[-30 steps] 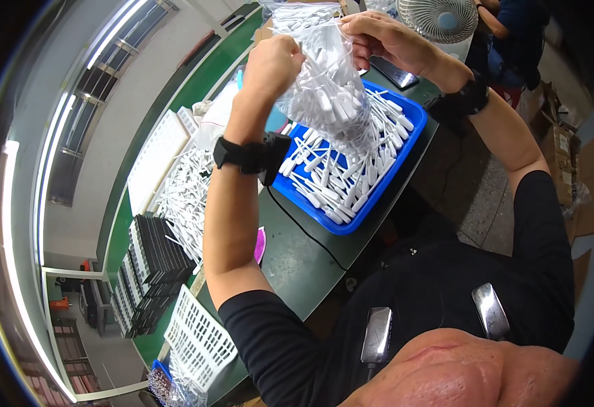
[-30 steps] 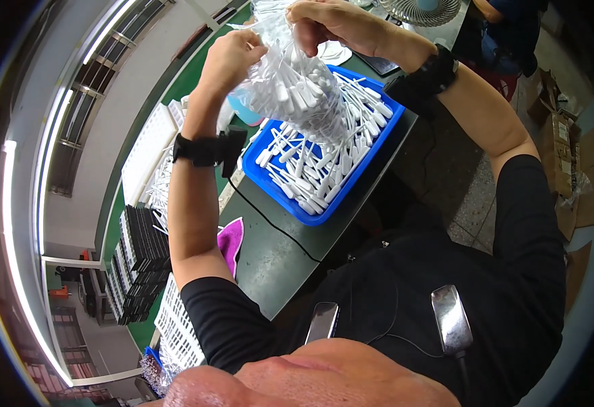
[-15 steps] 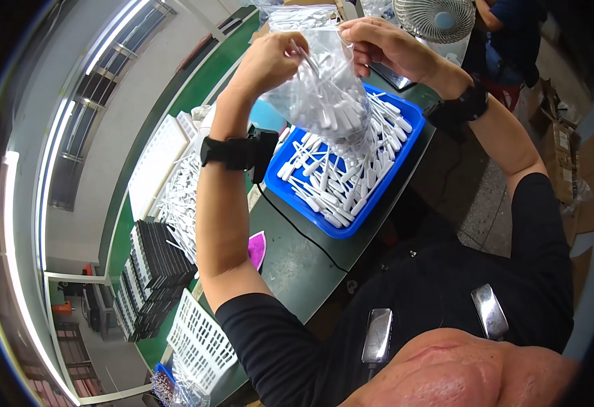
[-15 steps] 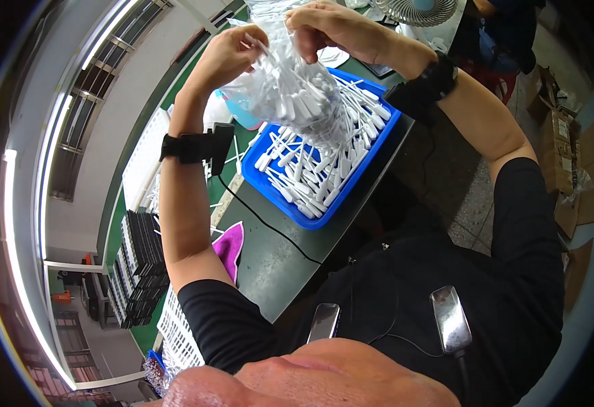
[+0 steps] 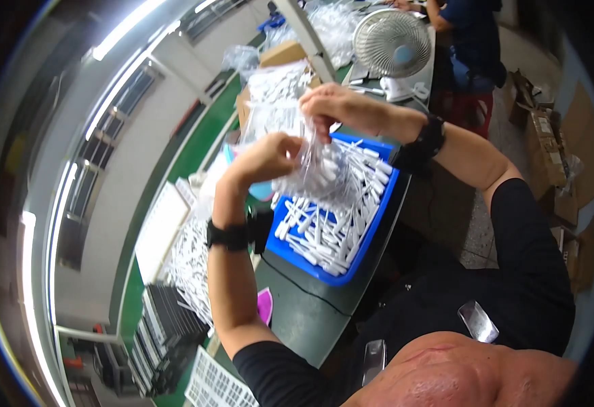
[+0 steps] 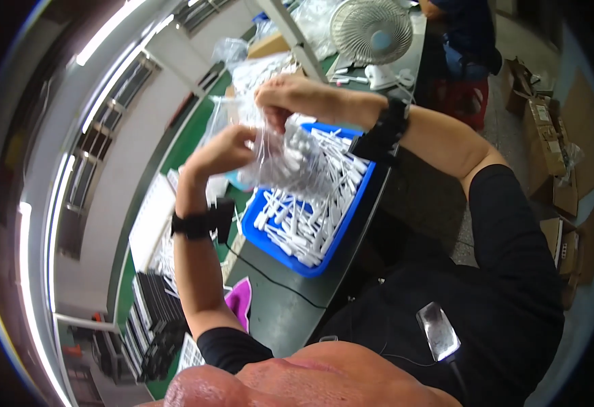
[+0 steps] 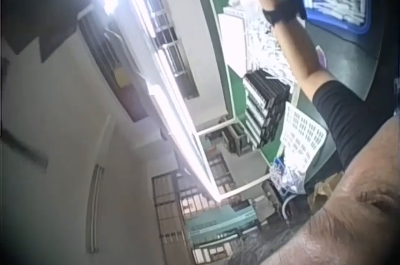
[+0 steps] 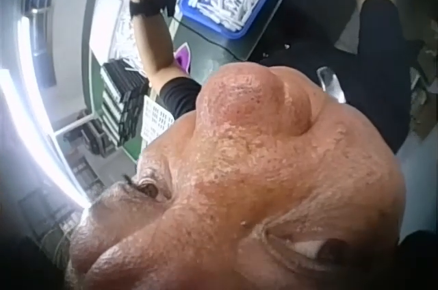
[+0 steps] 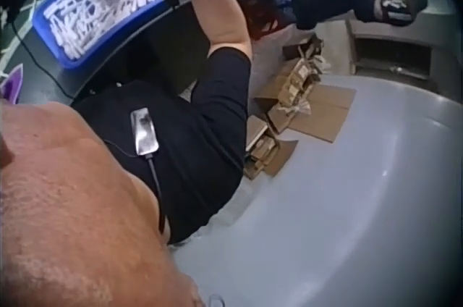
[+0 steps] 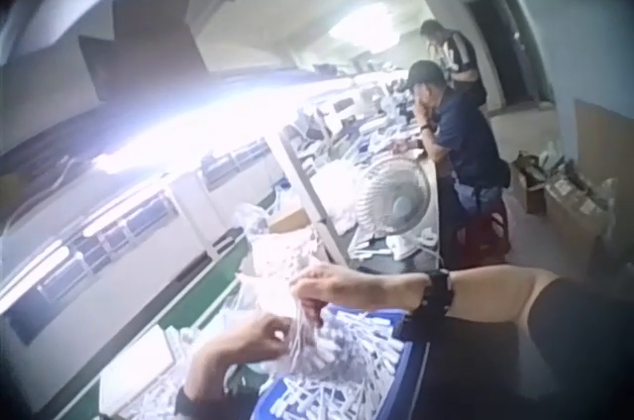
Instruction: Packaging cotton swabs into plastic bags at a workstation.
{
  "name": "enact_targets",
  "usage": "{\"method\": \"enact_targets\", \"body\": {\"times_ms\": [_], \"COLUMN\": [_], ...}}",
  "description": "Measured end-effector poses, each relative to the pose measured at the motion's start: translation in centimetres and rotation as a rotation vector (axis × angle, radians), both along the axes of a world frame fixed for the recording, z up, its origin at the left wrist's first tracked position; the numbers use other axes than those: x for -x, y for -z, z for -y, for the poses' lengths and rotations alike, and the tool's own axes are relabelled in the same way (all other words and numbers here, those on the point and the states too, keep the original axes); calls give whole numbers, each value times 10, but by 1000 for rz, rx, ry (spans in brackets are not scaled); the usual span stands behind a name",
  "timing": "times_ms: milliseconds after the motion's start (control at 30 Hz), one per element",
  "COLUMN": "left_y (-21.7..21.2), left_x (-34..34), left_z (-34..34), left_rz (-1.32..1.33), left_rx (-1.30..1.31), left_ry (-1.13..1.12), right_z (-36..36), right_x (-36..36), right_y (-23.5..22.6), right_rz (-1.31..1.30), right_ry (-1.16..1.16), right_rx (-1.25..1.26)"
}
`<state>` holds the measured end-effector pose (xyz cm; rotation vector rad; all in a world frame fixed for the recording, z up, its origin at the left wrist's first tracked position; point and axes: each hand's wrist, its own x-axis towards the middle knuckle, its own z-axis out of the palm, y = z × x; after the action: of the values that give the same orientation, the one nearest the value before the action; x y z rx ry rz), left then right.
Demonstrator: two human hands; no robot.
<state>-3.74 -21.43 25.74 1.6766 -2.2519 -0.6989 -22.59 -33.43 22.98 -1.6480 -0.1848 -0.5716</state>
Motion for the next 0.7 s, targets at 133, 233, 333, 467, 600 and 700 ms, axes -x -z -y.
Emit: {"method": "enact_targets", "body": {"times_ms": [133, 233, 333, 467, 600, 700], "left_y": [-9, 11, 11, -4, 19, 61], "left_x": [23, 14, 13, -1, -6, -12], "left_z": [-6, 0, -2, -39, -119, -152], "left_rz": [228, 154, 223, -95, -356, -45], "left_rx": [-38, -98, 303, 556, 683, 401], "left_ry": [-130, -152, -173, -227, -559, -769], "right_z": [-6, -7, -11, -5, 6, 2], "right_x": [10, 3, -2, -7, 0, -4], "right_y": [-1, 5, 5, 7, 4, 3], "right_rz": [-23, -8, -16, -16, -37, -47], "right_ry": [-39, -25, -14, 47, 107, -3], "right_rx": [-27, -47, -68, -21, -188, -264]}}
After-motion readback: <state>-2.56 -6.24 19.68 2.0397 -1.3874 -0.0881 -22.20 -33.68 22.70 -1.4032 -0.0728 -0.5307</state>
